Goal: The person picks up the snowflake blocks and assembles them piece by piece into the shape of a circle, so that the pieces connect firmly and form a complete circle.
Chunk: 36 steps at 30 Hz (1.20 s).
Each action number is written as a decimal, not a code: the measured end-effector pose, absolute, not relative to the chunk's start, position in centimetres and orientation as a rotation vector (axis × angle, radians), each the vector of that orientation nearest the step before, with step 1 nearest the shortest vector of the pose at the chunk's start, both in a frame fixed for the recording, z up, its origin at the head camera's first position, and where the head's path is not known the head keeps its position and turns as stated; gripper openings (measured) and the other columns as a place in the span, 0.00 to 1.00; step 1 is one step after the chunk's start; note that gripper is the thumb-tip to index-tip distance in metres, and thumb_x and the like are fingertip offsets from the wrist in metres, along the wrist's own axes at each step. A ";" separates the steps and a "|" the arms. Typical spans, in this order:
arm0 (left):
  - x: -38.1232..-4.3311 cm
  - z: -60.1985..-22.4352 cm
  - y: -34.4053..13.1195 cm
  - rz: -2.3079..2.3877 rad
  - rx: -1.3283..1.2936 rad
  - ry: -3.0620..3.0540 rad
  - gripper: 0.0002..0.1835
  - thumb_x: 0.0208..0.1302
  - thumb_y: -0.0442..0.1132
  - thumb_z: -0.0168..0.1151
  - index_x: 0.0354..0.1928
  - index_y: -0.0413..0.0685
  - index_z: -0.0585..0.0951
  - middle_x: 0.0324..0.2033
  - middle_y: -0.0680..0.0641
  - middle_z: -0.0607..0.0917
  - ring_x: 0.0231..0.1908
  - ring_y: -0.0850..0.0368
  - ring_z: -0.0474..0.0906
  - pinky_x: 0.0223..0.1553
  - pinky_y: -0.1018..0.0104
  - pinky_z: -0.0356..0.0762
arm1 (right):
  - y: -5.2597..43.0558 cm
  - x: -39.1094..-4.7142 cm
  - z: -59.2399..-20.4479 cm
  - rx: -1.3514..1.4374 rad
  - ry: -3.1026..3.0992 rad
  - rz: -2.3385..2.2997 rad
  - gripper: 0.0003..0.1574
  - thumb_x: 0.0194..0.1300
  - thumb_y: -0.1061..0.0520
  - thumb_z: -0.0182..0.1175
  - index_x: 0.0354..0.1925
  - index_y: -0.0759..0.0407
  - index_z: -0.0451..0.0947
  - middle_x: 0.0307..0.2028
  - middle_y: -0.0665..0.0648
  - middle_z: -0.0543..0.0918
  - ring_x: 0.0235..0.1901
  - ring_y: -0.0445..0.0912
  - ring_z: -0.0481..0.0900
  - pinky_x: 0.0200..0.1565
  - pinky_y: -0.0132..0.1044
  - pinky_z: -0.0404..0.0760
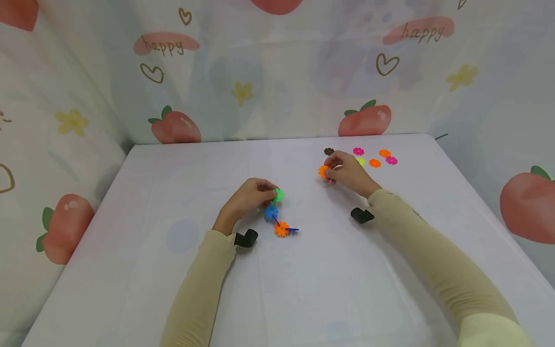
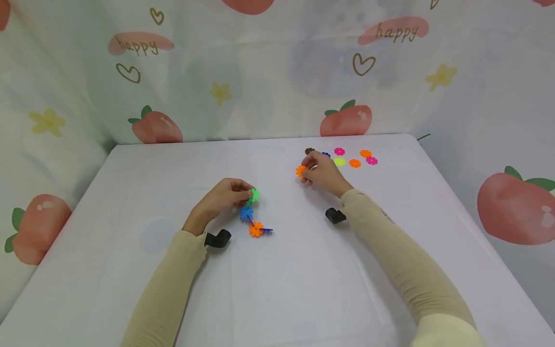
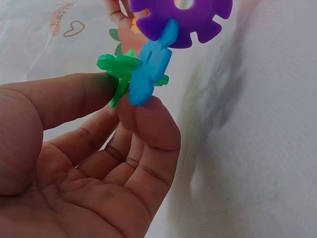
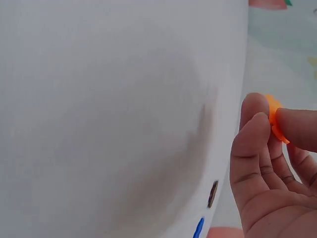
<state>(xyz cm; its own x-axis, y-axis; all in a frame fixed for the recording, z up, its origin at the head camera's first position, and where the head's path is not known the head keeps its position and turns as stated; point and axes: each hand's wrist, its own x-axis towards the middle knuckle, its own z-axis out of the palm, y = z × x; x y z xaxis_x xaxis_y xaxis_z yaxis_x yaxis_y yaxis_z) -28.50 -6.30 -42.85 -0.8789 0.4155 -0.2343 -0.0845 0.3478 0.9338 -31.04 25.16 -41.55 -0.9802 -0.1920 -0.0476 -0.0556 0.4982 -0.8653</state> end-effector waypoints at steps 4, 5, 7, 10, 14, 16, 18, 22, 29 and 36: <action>-28.5 -42.9 -6.2 1.536 0.288 2.190 0.12 0.77 0.36 0.65 0.55 0.36 0.86 0.37 0.46 0.85 0.36 0.53 0.78 0.41 0.66 0.79 | 24.1 -30.7 -41.4 -0.233 2.547 -1.531 0.15 0.75 0.69 0.61 0.57 0.72 0.72 0.50 0.68 0.78 0.43 0.58 0.85 0.41 0.31 0.83; -28.5 -42.8 -6.2 1.535 0.288 2.190 0.12 0.77 0.36 0.65 0.54 0.36 0.86 0.37 0.46 0.85 0.36 0.53 0.78 0.41 0.66 0.79 | 23.9 -30.6 -41.3 -0.233 2.541 -1.532 0.15 0.75 0.69 0.61 0.57 0.72 0.72 0.50 0.67 0.78 0.43 0.58 0.85 0.41 0.31 0.83; -28.5 -42.8 -6.2 1.534 0.284 2.188 0.12 0.76 0.36 0.66 0.54 0.35 0.86 0.38 0.46 0.85 0.35 0.53 0.78 0.40 0.66 0.79 | 23.4 -30.4 -41.3 -0.238 2.534 -1.529 0.16 0.75 0.69 0.61 0.58 0.72 0.73 0.50 0.68 0.78 0.43 0.58 0.85 0.41 0.32 0.83; -28.6 -42.8 -6.2 1.530 0.275 2.187 0.12 0.76 0.36 0.67 0.53 0.35 0.86 0.38 0.45 0.86 0.35 0.53 0.78 0.40 0.65 0.80 | 22.7 -30.2 -41.3 -0.243 2.542 -1.499 0.17 0.75 0.69 0.62 0.58 0.71 0.74 0.51 0.67 0.79 0.44 0.57 0.85 0.43 0.33 0.83; -28.6 -42.8 -6.1 1.528 0.264 2.188 0.11 0.75 0.36 0.68 0.52 0.34 0.87 0.37 0.45 0.85 0.34 0.53 0.78 0.39 0.65 0.81 | 22.1 -29.9 -41.6 -0.248 2.550 -1.460 0.16 0.74 0.68 0.63 0.58 0.70 0.77 0.50 0.66 0.82 0.47 0.57 0.84 0.45 0.35 0.84; -28.6 -42.8 -6.1 1.530 0.257 2.183 0.11 0.75 0.36 0.68 0.51 0.34 0.87 0.37 0.45 0.85 0.34 0.54 0.78 0.39 0.66 0.80 | 21.9 -29.8 -41.8 -0.261 2.555 -1.446 0.16 0.73 0.67 0.64 0.57 0.70 0.79 0.49 0.66 0.83 0.49 0.57 0.84 0.46 0.35 0.84; -28.7 -42.8 -6.1 1.527 0.251 2.179 0.11 0.75 0.36 0.68 0.51 0.34 0.87 0.37 0.46 0.85 0.34 0.54 0.78 0.38 0.66 0.80 | 21.6 -29.6 -41.9 -0.280 2.564 -1.431 0.15 0.73 0.66 0.65 0.56 0.69 0.82 0.49 0.65 0.84 0.50 0.57 0.83 0.46 0.35 0.84; -28.7 -42.8 -6.1 1.509 0.249 2.191 0.11 0.76 0.36 0.67 0.52 0.35 0.87 0.37 0.46 0.85 0.34 0.53 0.78 0.38 0.66 0.80 | 21.2 -29.3 -42.0 -0.331 2.572 -1.409 0.12 0.74 0.64 0.65 0.54 0.67 0.85 0.48 0.63 0.86 0.49 0.57 0.81 0.44 0.36 0.83; -28.8 -42.8 -5.9 1.467 0.238 2.220 0.11 0.77 0.38 0.67 0.52 0.37 0.87 0.36 0.45 0.85 0.35 0.53 0.78 0.40 0.66 0.80 | 20.2 -28.8 -42.1 -0.400 2.551 -1.381 0.09 0.76 0.63 0.64 0.50 0.66 0.84 0.43 0.61 0.87 0.44 0.55 0.82 0.42 0.35 0.82; -28.7 -42.6 -5.9 1.466 0.245 2.222 0.11 0.78 0.39 0.66 0.52 0.38 0.87 0.36 0.46 0.85 0.35 0.53 0.78 0.40 0.66 0.80 | 19.4 -28.2 -42.2 -0.448 2.349 -1.507 0.06 0.78 0.67 0.58 0.49 0.71 0.77 0.41 0.67 0.90 0.34 0.54 0.88 0.32 0.36 0.82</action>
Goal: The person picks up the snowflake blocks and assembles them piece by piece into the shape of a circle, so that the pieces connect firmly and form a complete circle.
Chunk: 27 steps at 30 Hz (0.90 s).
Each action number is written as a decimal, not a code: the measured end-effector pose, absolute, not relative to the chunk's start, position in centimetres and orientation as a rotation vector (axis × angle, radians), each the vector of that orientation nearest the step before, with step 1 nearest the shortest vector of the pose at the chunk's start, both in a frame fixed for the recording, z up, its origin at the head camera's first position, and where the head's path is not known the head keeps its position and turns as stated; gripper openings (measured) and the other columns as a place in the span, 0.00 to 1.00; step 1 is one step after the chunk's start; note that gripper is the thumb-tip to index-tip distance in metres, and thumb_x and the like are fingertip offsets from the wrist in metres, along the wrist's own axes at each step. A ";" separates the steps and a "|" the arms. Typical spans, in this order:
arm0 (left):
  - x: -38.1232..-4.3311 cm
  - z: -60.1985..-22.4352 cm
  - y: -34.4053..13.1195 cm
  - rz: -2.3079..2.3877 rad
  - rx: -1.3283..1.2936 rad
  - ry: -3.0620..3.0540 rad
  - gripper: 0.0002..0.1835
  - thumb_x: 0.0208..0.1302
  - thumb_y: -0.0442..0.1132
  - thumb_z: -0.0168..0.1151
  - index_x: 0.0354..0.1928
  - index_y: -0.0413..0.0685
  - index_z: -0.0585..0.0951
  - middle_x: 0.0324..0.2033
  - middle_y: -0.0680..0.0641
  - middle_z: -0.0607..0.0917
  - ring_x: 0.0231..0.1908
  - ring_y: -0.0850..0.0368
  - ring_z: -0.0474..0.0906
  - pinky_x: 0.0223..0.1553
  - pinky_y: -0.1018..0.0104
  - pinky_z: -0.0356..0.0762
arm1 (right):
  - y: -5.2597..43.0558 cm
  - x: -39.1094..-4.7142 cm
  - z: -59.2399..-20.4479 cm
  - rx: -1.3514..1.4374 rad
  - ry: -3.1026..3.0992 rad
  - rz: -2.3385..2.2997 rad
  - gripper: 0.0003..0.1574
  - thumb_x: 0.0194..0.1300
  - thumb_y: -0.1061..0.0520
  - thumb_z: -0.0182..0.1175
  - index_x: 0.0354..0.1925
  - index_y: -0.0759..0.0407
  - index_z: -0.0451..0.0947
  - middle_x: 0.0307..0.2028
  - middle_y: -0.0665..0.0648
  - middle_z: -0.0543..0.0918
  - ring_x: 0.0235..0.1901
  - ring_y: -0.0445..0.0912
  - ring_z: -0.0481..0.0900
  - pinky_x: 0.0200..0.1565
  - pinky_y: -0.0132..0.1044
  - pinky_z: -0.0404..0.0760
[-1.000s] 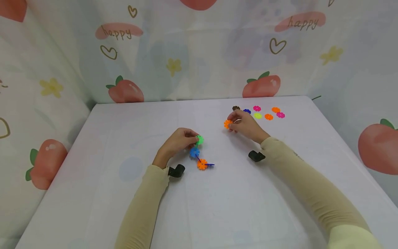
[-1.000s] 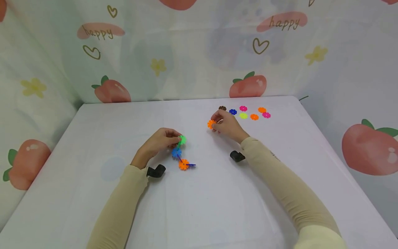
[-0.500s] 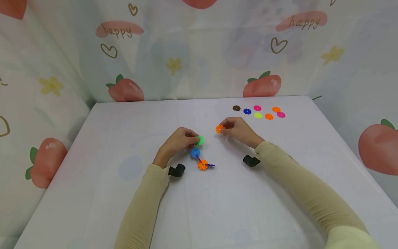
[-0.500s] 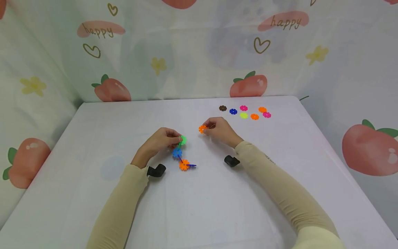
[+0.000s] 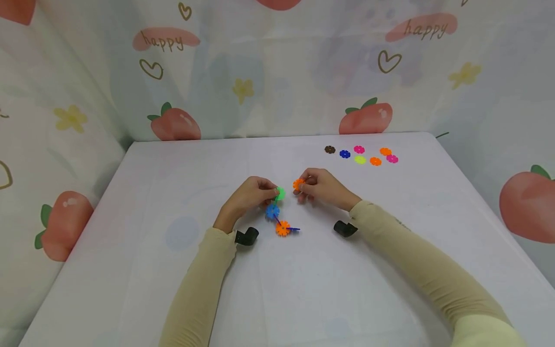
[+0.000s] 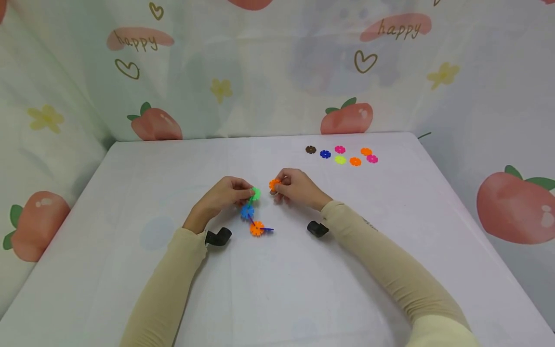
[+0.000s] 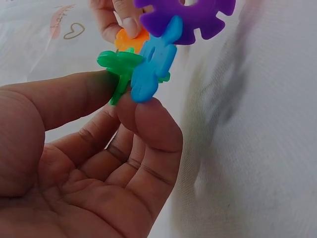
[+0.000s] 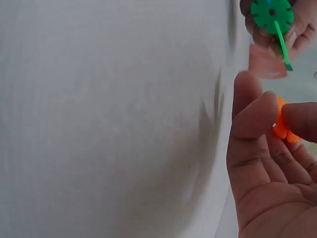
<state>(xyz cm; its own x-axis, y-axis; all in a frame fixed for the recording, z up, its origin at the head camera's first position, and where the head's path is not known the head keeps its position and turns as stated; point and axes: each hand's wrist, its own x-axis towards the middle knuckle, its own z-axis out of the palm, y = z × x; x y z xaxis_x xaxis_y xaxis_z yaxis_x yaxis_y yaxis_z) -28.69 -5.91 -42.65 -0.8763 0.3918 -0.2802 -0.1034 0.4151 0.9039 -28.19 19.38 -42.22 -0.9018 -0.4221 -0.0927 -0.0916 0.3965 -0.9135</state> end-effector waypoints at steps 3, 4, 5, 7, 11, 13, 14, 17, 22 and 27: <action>-28.7 -42.6 -5.9 1.475 0.257 2.213 0.11 0.78 0.39 0.65 0.52 0.38 0.86 0.37 0.46 0.85 0.35 0.53 0.78 0.41 0.65 0.80 | 19.0 -28.1 -42.5 -0.461 2.343 -1.475 0.04 0.78 0.67 0.58 0.47 0.69 0.76 0.39 0.65 0.90 0.30 0.53 0.87 0.30 0.36 0.81; -28.7 -42.6 -6.0 1.480 0.261 2.207 0.11 0.78 0.39 0.65 0.52 0.38 0.86 0.37 0.46 0.85 0.35 0.52 0.78 0.41 0.65 0.81 | 18.8 -28.1 -42.6 -0.468 2.354 -1.455 0.04 0.78 0.66 0.58 0.46 0.68 0.77 0.38 0.64 0.90 0.29 0.52 0.86 0.30 0.36 0.81; -28.7 -42.6 -6.0 1.484 0.263 2.203 0.10 0.79 0.39 0.65 0.52 0.38 0.86 0.36 0.45 0.85 0.35 0.52 0.78 0.41 0.65 0.81 | 18.6 -28.0 -42.6 -0.474 2.367 -1.435 0.03 0.77 0.66 0.59 0.45 0.68 0.77 0.37 0.63 0.90 0.28 0.52 0.85 0.31 0.36 0.81; -28.7 -42.6 -5.9 1.487 0.262 2.198 0.10 0.79 0.38 0.65 0.52 0.39 0.86 0.36 0.45 0.85 0.35 0.52 0.78 0.41 0.65 0.81 | 18.3 -27.9 -42.7 -0.487 2.397 -1.394 0.03 0.76 0.65 0.61 0.44 0.66 0.78 0.36 0.61 0.89 0.27 0.51 0.84 0.33 0.36 0.82; -28.6 -42.5 -5.9 1.487 0.258 2.191 0.10 0.79 0.38 0.65 0.52 0.38 0.86 0.35 0.46 0.84 0.34 0.53 0.78 0.40 0.66 0.81 | 17.8 -27.7 -42.7 -0.531 2.431 -1.345 0.03 0.74 0.64 0.63 0.44 0.65 0.80 0.37 0.59 0.85 0.26 0.50 0.82 0.36 0.37 0.83; -28.6 -42.5 -5.9 1.480 0.257 2.193 0.10 0.79 0.38 0.65 0.51 0.38 0.86 0.35 0.46 0.84 0.33 0.53 0.78 0.39 0.66 0.81 | 17.7 -27.6 -42.7 -0.556 2.446 -1.330 0.03 0.74 0.64 0.64 0.44 0.64 0.81 0.37 0.58 0.84 0.26 0.50 0.82 0.36 0.38 0.83; -28.6 -42.5 -5.9 1.476 0.256 2.194 0.10 0.79 0.38 0.65 0.51 0.38 0.86 0.35 0.46 0.84 0.33 0.53 0.78 0.39 0.66 0.81 | 17.6 -27.5 -42.6 -0.569 2.457 -1.318 0.03 0.74 0.64 0.64 0.44 0.64 0.82 0.37 0.58 0.83 0.26 0.50 0.82 0.36 0.39 0.83; -28.7 -42.5 -5.9 1.463 0.256 2.201 0.10 0.78 0.38 0.65 0.51 0.38 0.86 0.34 0.46 0.84 0.33 0.53 0.78 0.39 0.66 0.81 | 17.6 -27.5 -42.6 -0.615 2.508 -1.271 0.03 0.74 0.64 0.64 0.44 0.63 0.83 0.35 0.56 0.84 0.28 0.50 0.81 0.38 0.39 0.81; -28.7 -42.6 -5.8 1.444 0.264 2.206 0.10 0.78 0.38 0.65 0.51 0.37 0.87 0.35 0.45 0.85 0.33 0.53 0.78 0.39 0.66 0.82 | 17.7 -27.6 -42.7 -0.718 2.627 -1.199 0.04 0.74 0.65 0.67 0.44 0.60 0.87 0.36 0.52 0.87 0.36 0.49 0.81 0.45 0.41 0.82; -28.6 -42.7 -5.7 1.444 0.285 2.197 0.10 0.78 0.37 0.65 0.49 0.36 0.87 0.36 0.45 0.86 0.33 0.53 0.80 0.40 0.65 0.83 | 17.6 -27.5 -42.3 -0.863 2.686 -1.181 0.05 0.72 0.69 0.68 0.44 0.64 0.88 0.37 0.55 0.89 0.39 0.50 0.82 0.47 0.45 0.84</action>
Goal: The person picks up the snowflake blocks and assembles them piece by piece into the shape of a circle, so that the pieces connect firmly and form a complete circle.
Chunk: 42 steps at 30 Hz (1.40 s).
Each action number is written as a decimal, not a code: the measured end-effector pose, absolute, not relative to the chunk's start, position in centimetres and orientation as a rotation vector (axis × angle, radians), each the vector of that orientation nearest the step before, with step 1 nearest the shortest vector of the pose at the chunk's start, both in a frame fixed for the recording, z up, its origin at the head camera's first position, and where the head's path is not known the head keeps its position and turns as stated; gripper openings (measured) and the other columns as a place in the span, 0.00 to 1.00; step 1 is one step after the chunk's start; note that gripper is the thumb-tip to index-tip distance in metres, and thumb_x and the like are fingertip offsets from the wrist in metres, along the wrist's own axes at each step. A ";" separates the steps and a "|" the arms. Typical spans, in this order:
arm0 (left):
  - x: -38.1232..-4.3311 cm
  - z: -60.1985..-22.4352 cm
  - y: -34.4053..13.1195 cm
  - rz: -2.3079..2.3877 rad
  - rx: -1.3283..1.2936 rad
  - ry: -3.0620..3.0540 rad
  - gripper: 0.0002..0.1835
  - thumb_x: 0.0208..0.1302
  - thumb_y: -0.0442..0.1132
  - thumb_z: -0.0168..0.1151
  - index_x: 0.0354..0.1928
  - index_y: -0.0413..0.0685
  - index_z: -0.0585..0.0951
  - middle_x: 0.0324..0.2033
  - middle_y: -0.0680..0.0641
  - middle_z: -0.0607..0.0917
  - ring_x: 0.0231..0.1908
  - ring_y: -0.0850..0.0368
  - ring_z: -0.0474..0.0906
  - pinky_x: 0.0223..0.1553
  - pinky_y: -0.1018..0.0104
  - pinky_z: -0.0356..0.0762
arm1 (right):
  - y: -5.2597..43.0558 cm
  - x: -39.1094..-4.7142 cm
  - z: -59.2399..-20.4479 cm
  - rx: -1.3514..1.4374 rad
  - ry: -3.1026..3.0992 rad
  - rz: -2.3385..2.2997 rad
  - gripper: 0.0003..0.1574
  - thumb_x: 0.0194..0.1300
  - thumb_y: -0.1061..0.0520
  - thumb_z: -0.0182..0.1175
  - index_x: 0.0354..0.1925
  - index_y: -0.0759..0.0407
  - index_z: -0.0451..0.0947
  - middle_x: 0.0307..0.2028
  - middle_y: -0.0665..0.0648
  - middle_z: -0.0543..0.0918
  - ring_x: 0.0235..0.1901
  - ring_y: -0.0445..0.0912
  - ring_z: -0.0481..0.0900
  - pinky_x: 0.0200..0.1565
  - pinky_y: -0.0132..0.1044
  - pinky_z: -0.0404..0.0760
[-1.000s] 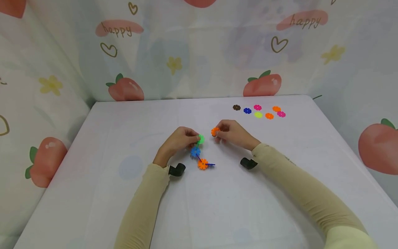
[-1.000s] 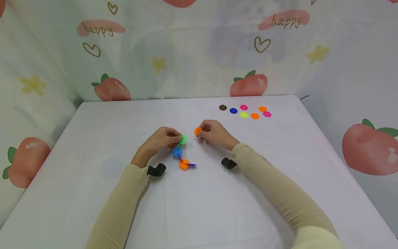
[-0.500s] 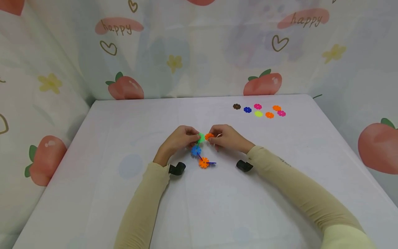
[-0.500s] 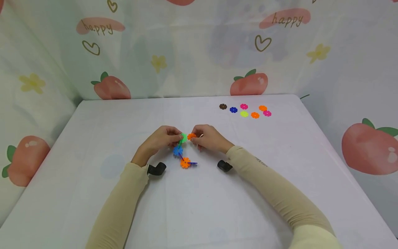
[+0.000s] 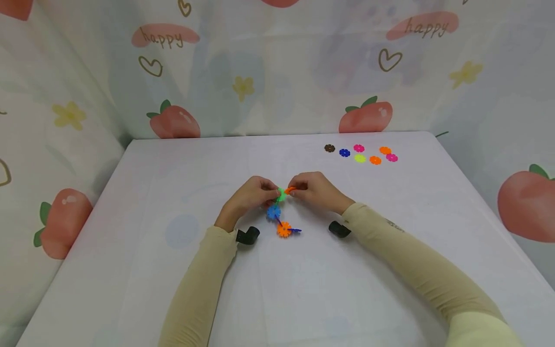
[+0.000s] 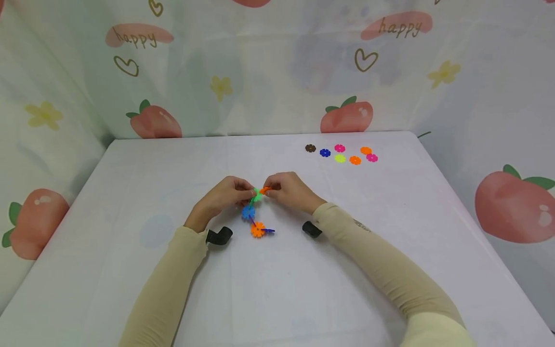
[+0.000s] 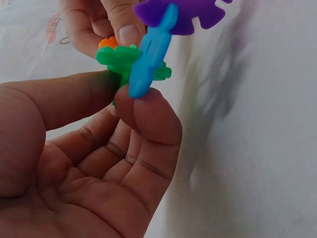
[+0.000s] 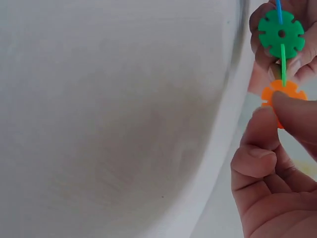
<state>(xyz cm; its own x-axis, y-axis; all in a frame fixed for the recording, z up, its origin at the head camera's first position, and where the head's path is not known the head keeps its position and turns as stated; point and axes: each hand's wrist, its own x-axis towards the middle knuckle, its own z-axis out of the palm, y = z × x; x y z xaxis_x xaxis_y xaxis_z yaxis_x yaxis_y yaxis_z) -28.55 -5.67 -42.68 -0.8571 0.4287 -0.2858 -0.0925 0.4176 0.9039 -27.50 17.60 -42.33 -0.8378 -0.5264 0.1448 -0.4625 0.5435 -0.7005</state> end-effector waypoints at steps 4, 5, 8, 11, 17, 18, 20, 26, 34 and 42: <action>-28.5 -42.7 -5.5 1.472 0.304 2.184 0.08 0.78 0.34 0.65 0.47 0.34 0.86 0.36 0.44 0.86 0.32 0.54 0.80 0.40 0.65 0.84 | 17.3 -27.5 -42.0 -0.990 2.755 -1.116 0.05 0.70 0.72 0.68 0.41 0.67 0.89 0.36 0.57 0.88 0.38 0.51 0.83 0.46 0.45 0.85; -28.5 -42.7 -5.4 1.480 0.306 2.183 0.08 0.78 0.34 0.65 0.47 0.34 0.86 0.36 0.44 0.86 0.32 0.54 0.80 0.40 0.65 0.84 | 17.2 -27.5 -41.9 -1.011 2.765 -1.104 0.06 0.69 0.73 0.68 0.41 0.67 0.89 0.36 0.57 0.88 0.38 0.51 0.83 0.46 0.45 0.85; -28.3 -42.6 -5.4 1.491 0.322 2.198 0.07 0.78 0.31 0.64 0.46 0.32 0.85 0.35 0.43 0.86 0.31 0.54 0.81 0.39 0.65 0.84 | 16.7 -27.5 -41.6 -1.050 2.781 -1.069 0.07 0.68 0.74 0.68 0.41 0.68 0.89 0.36 0.57 0.88 0.38 0.51 0.84 0.46 0.45 0.85; -28.3 -42.6 -5.4 1.484 0.323 2.210 0.06 0.78 0.30 0.63 0.46 0.30 0.85 0.35 0.42 0.86 0.30 0.54 0.80 0.38 0.66 0.83 | 16.4 -27.4 -41.6 -1.058 2.783 -1.040 0.06 0.68 0.74 0.68 0.41 0.68 0.89 0.35 0.58 0.87 0.38 0.51 0.84 0.46 0.45 0.85; -28.6 -43.0 -5.7 1.484 0.283 2.164 0.07 0.78 0.31 0.62 0.50 0.34 0.84 0.34 0.43 0.85 0.30 0.54 0.79 0.37 0.67 0.82 | 16.3 -27.9 -42.2 -1.019 2.759 -1.020 0.06 0.69 0.72 0.69 0.43 0.68 0.89 0.38 0.59 0.88 0.40 0.51 0.84 0.49 0.45 0.85; -28.6 -43.0 -5.8 1.486 0.278 2.158 0.07 0.78 0.31 0.62 0.51 0.35 0.84 0.34 0.43 0.85 0.30 0.54 0.79 0.36 0.66 0.82 | 16.3 -28.0 -42.2 -1.005 2.751 -1.018 0.07 0.69 0.72 0.69 0.44 0.68 0.89 0.39 0.59 0.88 0.41 0.51 0.84 0.49 0.45 0.85; -28.6 -42.9 -5.9 1.486 0.282 2.153 0.09 0.78 0.31 0.62 0.54 0.37 0.84 0.34 0.43 0.84 0.31 0.53 0.79 0.36 0.66 0.82 | 16.5 -28.3 -42.1 -0.973 2.744 -1.002 0.09 0.70 0.72 0.67 0.47 0.67 0.88 0.40 0.58 0.88 0.42 0.52 0.83 0.50 0.46 0.85; -28.8 -42.9 -6.4 1.474 0.309 2.134 0.08 0.78 0.34 0.63 0.52 0.38 0.85 0.34 0.43 0.84 0.29 0.52 0.79 0.36 0.65 0.82 | 17.4 -29.9 -41.1 -0.852 2.767 -0.956 0.15 0.74 0.72 0.59 0.55 0.69 0.85 0.42 0.61 0.87 0.43 0.56 0.81 0.51 0.49 0.82; -29.0 -42.9 -6.8 1.458 0.325 2.116 0.08 0.78 0.37 0.64 0.49 0.38 0.85 0.34 0.45 0.84 0.29 0.53 0.78 0.36 0.65 0.81 | 19.6 -33.3 -40.7 -0.644 2.830 -1.032 0.17 0.77 0.68 0.58 0.60 0.71 0.81 0.51 0.68 0.85 0.52 0.60 0.79 0.57 0.53 0.80; -28.9 -42.6 -6.9 1.420 0.343 2.132 0.10 0.79 0.38 0.63 0.53 0.41 0.85 0.32 0.45 0.83 0.28 0.53 0.76 0.36 0.65 0.77 | 22.2 -36.8 -40.6 -0.458 2.876 -1.110 0.21 0.79 0.66 0.54 0.64 0.74 0.78 0.59 0.72 0.81 0.59 0.63 0.75 0.62 0.57 0.75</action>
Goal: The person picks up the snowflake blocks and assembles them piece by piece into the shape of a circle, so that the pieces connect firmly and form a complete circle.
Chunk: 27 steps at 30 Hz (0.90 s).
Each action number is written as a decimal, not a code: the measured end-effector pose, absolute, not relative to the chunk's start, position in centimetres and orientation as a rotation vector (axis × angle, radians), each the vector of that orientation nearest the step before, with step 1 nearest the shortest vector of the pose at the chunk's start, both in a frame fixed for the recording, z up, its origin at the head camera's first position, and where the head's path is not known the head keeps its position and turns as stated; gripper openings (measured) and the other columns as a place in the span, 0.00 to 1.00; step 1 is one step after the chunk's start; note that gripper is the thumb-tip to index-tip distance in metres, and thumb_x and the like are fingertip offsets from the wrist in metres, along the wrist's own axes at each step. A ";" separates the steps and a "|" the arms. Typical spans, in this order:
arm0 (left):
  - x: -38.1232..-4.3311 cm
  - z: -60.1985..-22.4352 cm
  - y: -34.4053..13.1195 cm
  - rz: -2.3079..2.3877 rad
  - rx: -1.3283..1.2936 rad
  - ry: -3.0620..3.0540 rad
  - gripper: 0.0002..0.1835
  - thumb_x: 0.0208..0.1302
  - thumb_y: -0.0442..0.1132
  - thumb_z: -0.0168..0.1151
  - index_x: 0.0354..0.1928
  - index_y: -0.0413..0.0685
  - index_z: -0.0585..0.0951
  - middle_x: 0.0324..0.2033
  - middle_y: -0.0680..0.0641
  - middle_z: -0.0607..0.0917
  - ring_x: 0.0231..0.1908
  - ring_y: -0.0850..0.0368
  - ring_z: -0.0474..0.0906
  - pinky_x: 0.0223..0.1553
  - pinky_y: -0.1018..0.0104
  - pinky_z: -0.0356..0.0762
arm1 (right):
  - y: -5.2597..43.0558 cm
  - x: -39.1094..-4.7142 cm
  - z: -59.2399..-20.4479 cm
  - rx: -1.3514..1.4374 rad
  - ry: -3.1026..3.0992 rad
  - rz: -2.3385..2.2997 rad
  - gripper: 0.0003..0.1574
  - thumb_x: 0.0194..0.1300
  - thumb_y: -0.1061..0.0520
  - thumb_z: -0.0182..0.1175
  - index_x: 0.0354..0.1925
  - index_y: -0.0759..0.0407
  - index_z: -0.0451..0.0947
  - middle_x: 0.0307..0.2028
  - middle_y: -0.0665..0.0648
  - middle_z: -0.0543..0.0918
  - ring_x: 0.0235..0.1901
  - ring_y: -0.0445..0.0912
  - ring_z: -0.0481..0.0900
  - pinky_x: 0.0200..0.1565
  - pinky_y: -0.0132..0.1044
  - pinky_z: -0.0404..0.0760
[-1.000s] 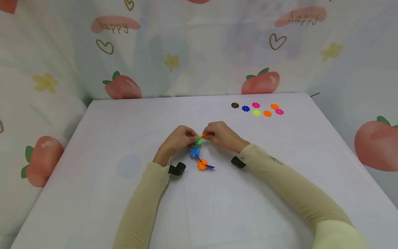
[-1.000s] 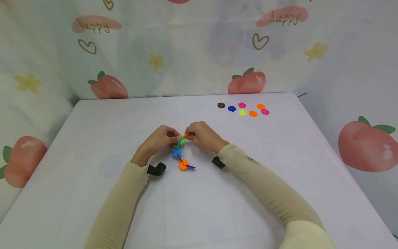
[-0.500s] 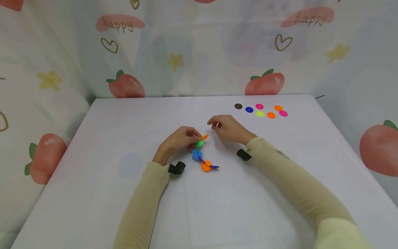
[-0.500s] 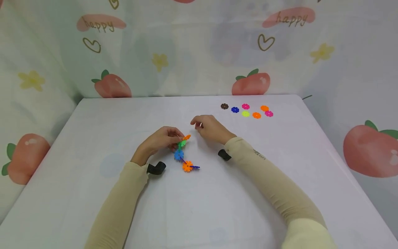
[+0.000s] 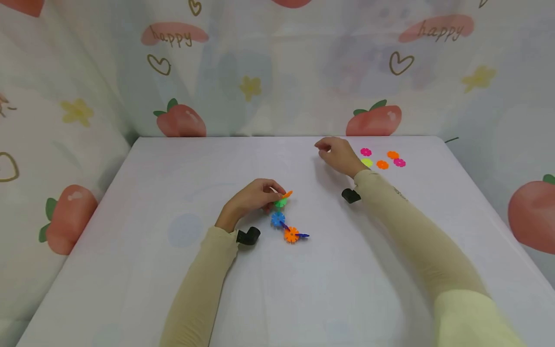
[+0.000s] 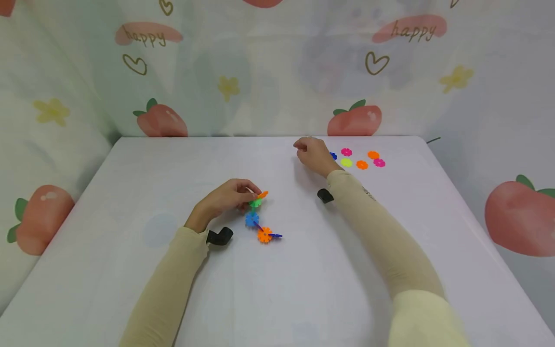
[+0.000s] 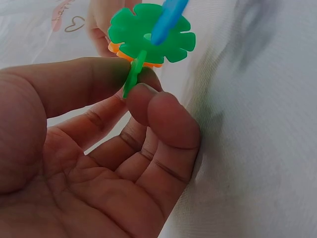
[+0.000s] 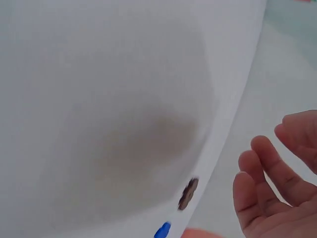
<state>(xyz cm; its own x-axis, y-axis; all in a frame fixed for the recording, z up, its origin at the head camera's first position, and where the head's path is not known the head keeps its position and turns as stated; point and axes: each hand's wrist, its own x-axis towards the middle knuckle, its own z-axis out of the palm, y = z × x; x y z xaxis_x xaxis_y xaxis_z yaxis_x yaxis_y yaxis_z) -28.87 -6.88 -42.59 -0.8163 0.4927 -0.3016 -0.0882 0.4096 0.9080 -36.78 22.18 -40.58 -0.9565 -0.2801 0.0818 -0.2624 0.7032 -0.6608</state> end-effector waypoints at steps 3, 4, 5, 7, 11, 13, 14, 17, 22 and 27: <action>-28.8 -42.5 -7.1 1.415 0.360 2.141 0.10 0.79 0.38 0.62 0.54 0.42 0.85 0.32 0.45 0.82 0.27 0.53 0.75 0.36 0.64 0.75 | 22.9 -37.9 -40.5 -0.389 2.887 -1.105 0.24 0.79 0.65 0.51 0.66 0.74 0.77 0.64 0.72 0.79 0.64 0.65 0.73 0.67 0.58 0.72; -28.8 -42.5 -7.2 1.412 0.365 2.145 0.10 0.79 0.38 0.61 0.55 0.43 0.85 0.31 0.46 0.82 0.27 0.53 0.74 0.36 0.64 0.75 | 23.1 -38.2 -40.5 -0.364 2.887 -1.097 0.24 0.79 0.65 0.51 0.67 0.73 0.76 0.66 0.72 0.78 0.66 0.65 0.71 0.68 0.58 0.70; -28.7 -42.5 -7.2 1.411 0.368 2.146 0.11 0.80 0.38 0.61 0.55 0.43 0.86 0.31 0.46 0.81 0.27 0.53 0.74 0.36 0.65 0.75 | 23.3 -38.4 -40.4 -0.336 2.879 -1.079 0.25 0.80 0.64 0.50 0.69 0.73 0.75 0.69 0.72 0.76 0.69 0.65 0.69 0.71 0.59 0.67; -28.7 -42.5 -7.2 1.403 0.377 2.149 0.11 0.80 0.39 0.60 0.55 0.44 0.86 0.31 0.46 0.80 0.27 0.54 0.73 0.35 0.65 0.74 | 23.7 -38.8 -40.4 -0.292 2.880 -1.022 0.26 0.81 0.64 0.49 0.71 0.72 0.74 0.72 0.72 0.72 0.73 0.65 0.65 0.74 0.59 0.63; -28.8 -42.7 -7.2 1.389 0.400 2.149 0.11 0.81 0.39 0.60 0.55 0.43 0.85 0.31 0.47 0.81 0.26 0.54 0.72 0.34 0.66 0.73 | 24.4 -39.1 -40.5 -0.236 2.885 -0.861 0.27 0.81 0.64 0.47 0.72 0.71 0.72 0.75 0.72 0.68 0.77 0.66 0.60 0.76 0.62 0.57; -28.8 -42.8 -7.0 1.375 0.406 2.158 0.10 0.81 0.39 0.60 0.54 0.43 0.85 0.31 0.47 0.81 0.27 0.54 0.72 0.34 0.66 0.73 | 24.8 -39.2 -40.6 -0.233 2.895 -0.772 0.26 0.81 0.65 0.47 0.71 0.72 0.73 0.73 0.72 0.70 0.76 0.67 0.61 0.74 0.64 0.58; -28.8 -42.8 -7.0 1.366 0.408 2.165 0.10 0.81 0.39 0.60 0.53 0.43 0.85 0.32 0.47 0.82 0.27 0.54 0.73 0.34 0.66 0.73 | 24.9 -39.3 -40.7 -0.231 2.898 -0.730 0.26 0.81 0.65 0.47 0.70 0.72 0.74 0.72 0.72 0.71 0.75 0.68 0.63 0.73 0.65 0.58; -28.8 -42.7 -6.8 1.337 0.400 2.190 0.09 0.81 0.39 0.61 0.51 0.42 0.85 0.33 0.46 0.83 0.27 0.55 0.74 0.34 0.67 0.73 | 25.2 -39.2 -41.0 -0.230 2.895 -0.654 0.24 0.80 0.66 0.47 0.67 0.72 0.78 0.68 0.73 0.76 0.69 0.69 0.68 0.70 0.67 0.61; -28.8 -42.7 -6.8 1.323 0.394 2.198 0.08 0.81 0.38 0.61 0.50 0.41 0.85 0.33 0.46 0.82 0.28 0.54 0.74 0.35 0.66 0.74 | 25.3 -38.7 -41.1 -0.254 2.920 -0.647 0.20 0.78 0.68 0.52 0.61 0.73 0.82 0.60 0.73 0.81 0.61 0.68 0.73 0.68 0.64 0.69; -28.7 -42.8 -6.9 1.331 0.405 2.192 0.09 0.80 0.39 0.61 0.49 0.41 0.84 0.33 0.46 0.82 0.30 0.53 0.75 0.36 0.66 0.76 | 25.2 -38.5 -41.5 -0.306 2.998 -0.612 0.19 0.74 0.70 0.56 0.58 0.73 0.84 0.56 0.74 0.83 0.59 0.68 0.75 0.67 0.62 0.72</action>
